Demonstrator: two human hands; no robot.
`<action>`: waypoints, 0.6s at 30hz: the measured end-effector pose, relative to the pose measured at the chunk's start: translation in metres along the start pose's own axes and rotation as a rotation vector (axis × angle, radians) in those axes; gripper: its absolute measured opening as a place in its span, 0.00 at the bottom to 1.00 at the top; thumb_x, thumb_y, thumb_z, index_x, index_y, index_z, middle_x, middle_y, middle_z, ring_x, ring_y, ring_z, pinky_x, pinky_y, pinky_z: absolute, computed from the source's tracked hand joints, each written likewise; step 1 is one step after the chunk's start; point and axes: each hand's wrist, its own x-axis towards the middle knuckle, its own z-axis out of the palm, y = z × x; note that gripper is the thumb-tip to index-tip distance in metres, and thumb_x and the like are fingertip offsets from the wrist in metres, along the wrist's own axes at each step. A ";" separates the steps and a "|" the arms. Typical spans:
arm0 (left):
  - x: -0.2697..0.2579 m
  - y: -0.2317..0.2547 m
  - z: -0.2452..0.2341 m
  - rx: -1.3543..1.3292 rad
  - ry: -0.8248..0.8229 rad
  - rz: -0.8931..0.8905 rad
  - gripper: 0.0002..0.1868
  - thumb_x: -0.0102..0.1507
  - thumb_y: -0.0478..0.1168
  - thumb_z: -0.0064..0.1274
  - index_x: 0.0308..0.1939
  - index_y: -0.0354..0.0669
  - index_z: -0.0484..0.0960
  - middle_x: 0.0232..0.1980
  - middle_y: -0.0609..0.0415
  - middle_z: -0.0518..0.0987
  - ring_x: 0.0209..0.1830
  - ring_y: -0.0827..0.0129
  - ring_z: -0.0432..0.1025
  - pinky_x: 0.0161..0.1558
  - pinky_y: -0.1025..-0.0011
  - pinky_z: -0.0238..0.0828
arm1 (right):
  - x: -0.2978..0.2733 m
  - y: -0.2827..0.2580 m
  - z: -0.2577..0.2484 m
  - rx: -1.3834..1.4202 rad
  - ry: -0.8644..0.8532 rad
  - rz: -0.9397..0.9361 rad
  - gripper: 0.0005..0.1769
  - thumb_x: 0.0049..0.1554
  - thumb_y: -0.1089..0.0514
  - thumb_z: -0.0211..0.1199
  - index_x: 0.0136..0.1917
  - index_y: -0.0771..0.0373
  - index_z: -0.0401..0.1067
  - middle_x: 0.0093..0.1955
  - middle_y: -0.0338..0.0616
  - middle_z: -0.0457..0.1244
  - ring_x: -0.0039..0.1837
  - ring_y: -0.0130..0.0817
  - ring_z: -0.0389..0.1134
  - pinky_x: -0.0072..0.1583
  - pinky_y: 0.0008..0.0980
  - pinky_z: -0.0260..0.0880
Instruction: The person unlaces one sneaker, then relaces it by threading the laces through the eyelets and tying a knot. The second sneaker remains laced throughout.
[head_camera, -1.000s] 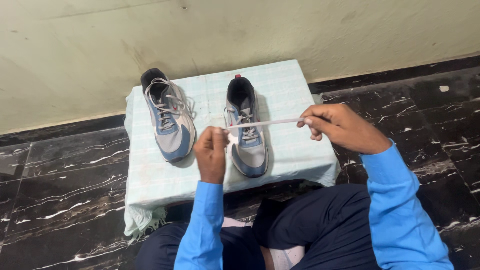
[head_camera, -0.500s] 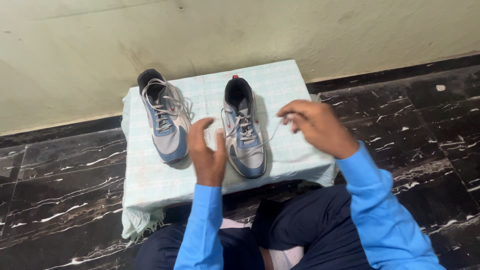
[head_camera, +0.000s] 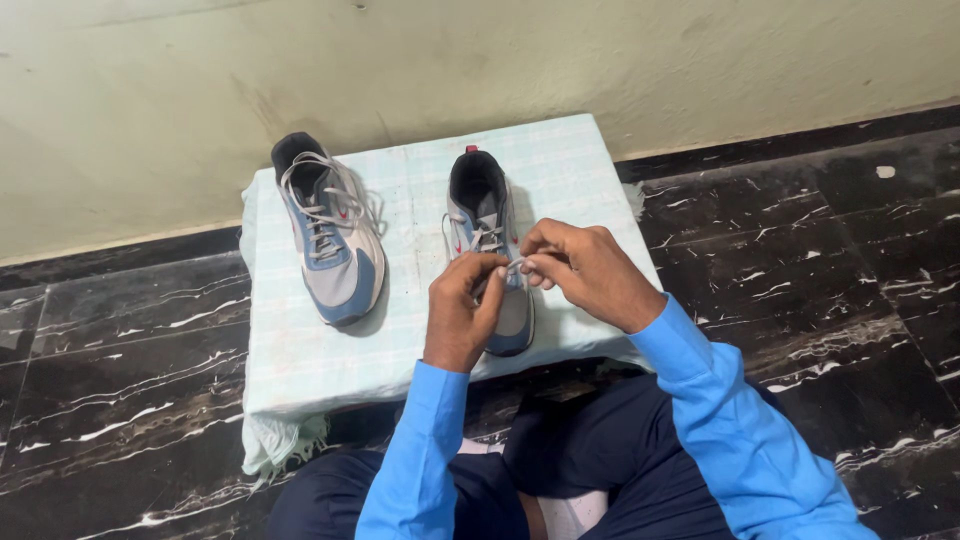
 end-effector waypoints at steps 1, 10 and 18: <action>0.000 0.000 -0.001 -0.006 0.006 0.009 0.08 0.66 0.32 0.56 0.48 0.34 0.83 0.43 0.49 0.82 0.40 0.68 0.79 0.43 0.71 0.76 | 0.001 0.001 0.001 0.003 0.017 0.045 0.07 0.60 0.63 0.63 0.48 0.70 0.73 0.39 0.45 0.72 0.41 0.28 0.75 0.42 0.28 0.76; 0.004 -0.005 0.004 0.085 0.070 0.002 0.06 0.64 0.33 0.59 0.44 0.36 0.85 0.39 0.50 0.81 0.37 0.67 0.78 0.40 0.71 0.75 | 0.005 0.023 0.012 0.071 0.011 -0.081 0.07 0.62 0.66 0.55 0.52 0.69 0.72 0.41 0.45 0.72 0.43 0.26 0.74 0.46 0.26 0.76; 0.026 -0.025 0.017 0.108 0.230 -0.034 0.06 0.68 0.34 0.52 0.41 0.32 0.79 0.37 0.45 0.82 0.34 0.62 0.78 0.38 0.66 0.75 | 0.049 0.052 0.034 -0.119 0.344 0.011 0.13 0.57 0.59 0.67 0.50 0.71 0.72 0.44 0.55 0.70 0.43 0.37 0.73 0.45 0.34 0.73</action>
